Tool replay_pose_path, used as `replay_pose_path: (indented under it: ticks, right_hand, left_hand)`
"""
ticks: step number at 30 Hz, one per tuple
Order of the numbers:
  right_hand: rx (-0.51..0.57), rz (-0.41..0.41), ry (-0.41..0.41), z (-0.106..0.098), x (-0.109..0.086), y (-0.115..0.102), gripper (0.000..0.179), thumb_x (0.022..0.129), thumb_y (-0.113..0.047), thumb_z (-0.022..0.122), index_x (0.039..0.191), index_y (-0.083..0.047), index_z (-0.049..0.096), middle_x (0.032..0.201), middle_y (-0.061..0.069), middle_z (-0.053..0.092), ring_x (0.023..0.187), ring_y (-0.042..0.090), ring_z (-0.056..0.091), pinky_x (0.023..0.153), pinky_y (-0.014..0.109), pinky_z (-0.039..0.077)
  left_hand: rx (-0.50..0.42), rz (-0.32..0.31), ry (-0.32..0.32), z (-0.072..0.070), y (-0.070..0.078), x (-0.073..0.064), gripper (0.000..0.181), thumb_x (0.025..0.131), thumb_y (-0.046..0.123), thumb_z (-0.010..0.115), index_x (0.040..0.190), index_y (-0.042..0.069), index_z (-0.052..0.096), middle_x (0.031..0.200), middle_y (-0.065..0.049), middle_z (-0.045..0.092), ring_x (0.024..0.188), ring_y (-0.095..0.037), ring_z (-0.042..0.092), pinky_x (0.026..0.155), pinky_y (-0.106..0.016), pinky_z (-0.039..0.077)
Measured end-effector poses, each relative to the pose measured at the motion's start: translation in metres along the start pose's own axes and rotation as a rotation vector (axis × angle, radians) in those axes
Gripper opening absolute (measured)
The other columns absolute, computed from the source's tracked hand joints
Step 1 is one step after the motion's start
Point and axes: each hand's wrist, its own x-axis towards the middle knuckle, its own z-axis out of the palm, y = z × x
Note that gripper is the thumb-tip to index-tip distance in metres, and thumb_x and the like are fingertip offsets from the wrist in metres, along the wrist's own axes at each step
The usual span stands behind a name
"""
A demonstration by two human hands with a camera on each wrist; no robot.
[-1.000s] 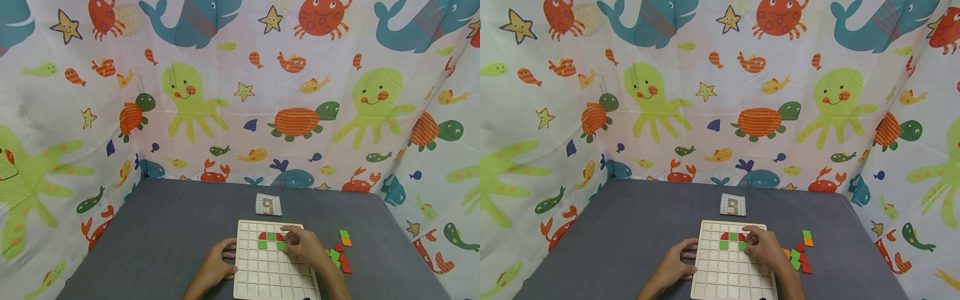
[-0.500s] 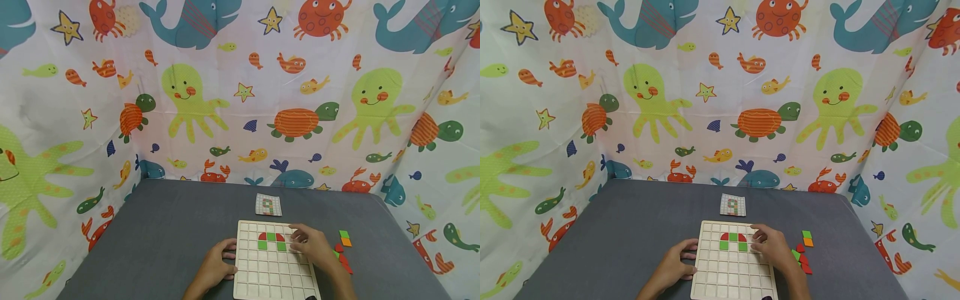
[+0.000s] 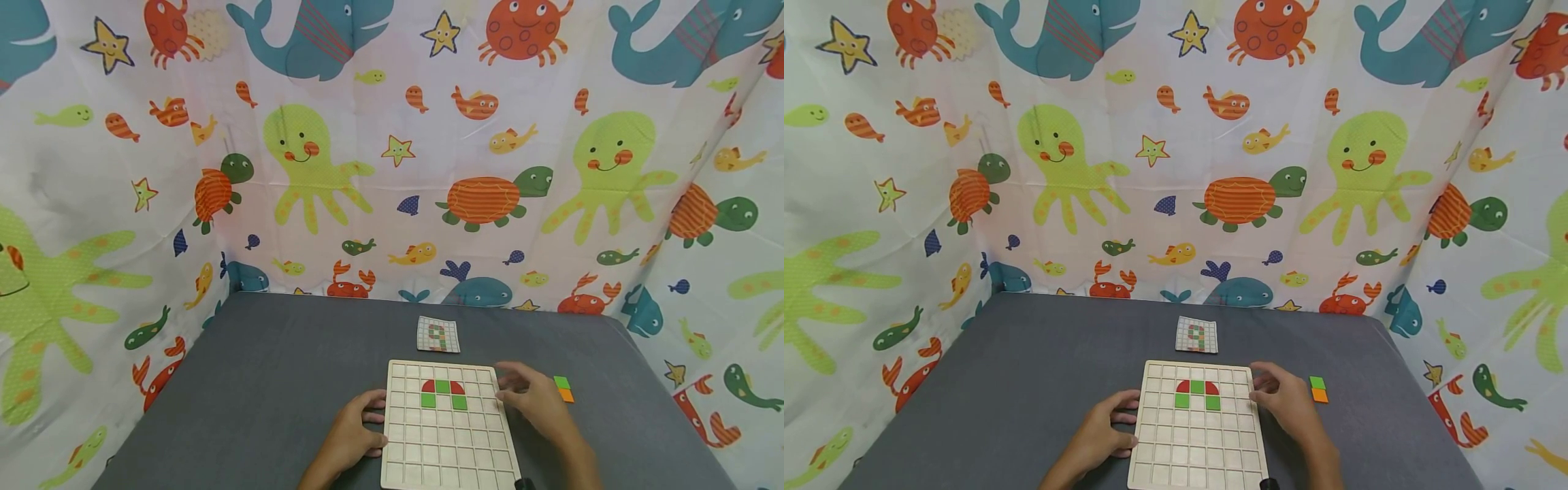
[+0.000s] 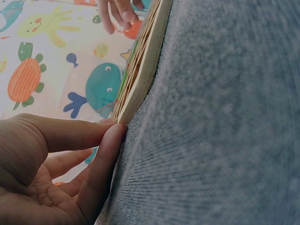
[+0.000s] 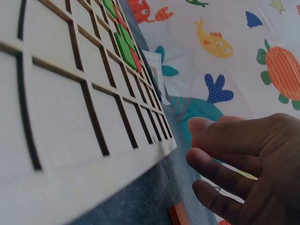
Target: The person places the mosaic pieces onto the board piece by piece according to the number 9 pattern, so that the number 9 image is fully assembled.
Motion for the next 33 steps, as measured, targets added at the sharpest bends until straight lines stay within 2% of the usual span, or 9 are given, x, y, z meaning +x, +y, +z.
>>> replay_pose_path:
  ticks: [7, 12, 18, 27, 33]
  right_hand:
    - [-0.032, 0.006, 0.033, -0.018, -0.002, 0.015, 0.056, 0.088, -0.009, 0.086, 0.140, -0.006, 0.066, 0.108, 0.008, 0.077, 0.096, 0.024, 0.074, 0.077, 0.035, 0.061]
    - [-0.049, 0.055, 0.053, -0.027, -0.003, 0.022, 0.058, 0.088, -0.008, 0.086, 0.141, -0.005, 0.065, 0.108, 0.010, 0.077, 0.097, 0.026, 0.074, 0.079, 0.042, 0.063]
    - [-0.060, 0.092, 0.072, -0.034, -0.006, 0.029, 0.058, 0.089, -0.005, 0.084, 0.143, -0.004, 0.063, 0.108, 0.011, 0.076, 0.095, 0.025, 0.073, 0.076, 0.036, 0.063]
    - [-0.055, 0.160, 0.052, -0.045, -0.007, 0.044, 0.061, 0.090, -0.005, 0.082, 0.146, -0.001, 0.058, 0.112, 0.016, 0.075, 0.097, 0.028, 0.073, 0.079, 0.044, 0.065]
    - [-0.045, 0.157, 0.055, -0.051, -0.008, 0.051, 0.063, 0.089, -0.007, 0.083, 0.146, 0.001, 0.057, 0.112, 0.018, 0.075, 0.096, 0.026, 0.073, 0.072, 0.034, 0.062]
  left_hand:
    - [-0.001, -0.003, 0.001, 0.000, 0.000, 0.000, 0.079, 0.073, -0.021, 0.080, 0.145, 0.006, 0.061, 0.134, -0.015, 0.063, 0.111, -0.028, 0.065, 0.058, -0.040, 0.064]
    - [0.001, -0.003, 0.005, 0.000, 0.000, 0.000, 0.079, 0.073, -0.021, 0.080, 0.145, 0.006, 0.061, 0.134, -0.015, 0.063, 0.112, -0.028, 0.065, 0.058, -0.040, 0.064]
    - [0.003, 0.002, 0.007, 0.001, 0.000, -0.001, 0.079, 0.073, -0.021, 0.079, 0.145, 0.005, 0.061, 0.134, -0.015, 0.063, 0.111, -0.028, 0.065, 0.058, -0.040, 0.064]
    - [0.012, 0.009, 0.004, 0.001, 0.000, -0.001, 0.078, 0.073, -0.020, 0.079, 0.145, 0.005, 0.061, 0.134, -0.016, 0.063, 0.111, -0.028, 0.065, 0.058, -0.040, 0.064]
    - [0.016, 0.007, 0.001, 0.000, 0.002, -0.002, 0.078, 0.073, -0.019, 0.079, 0.145, 0.005, 0.061, 0.134, -0.015, 0.063, 0.112, -0.028, 0.065, 0.059, -0.040, 0.064]
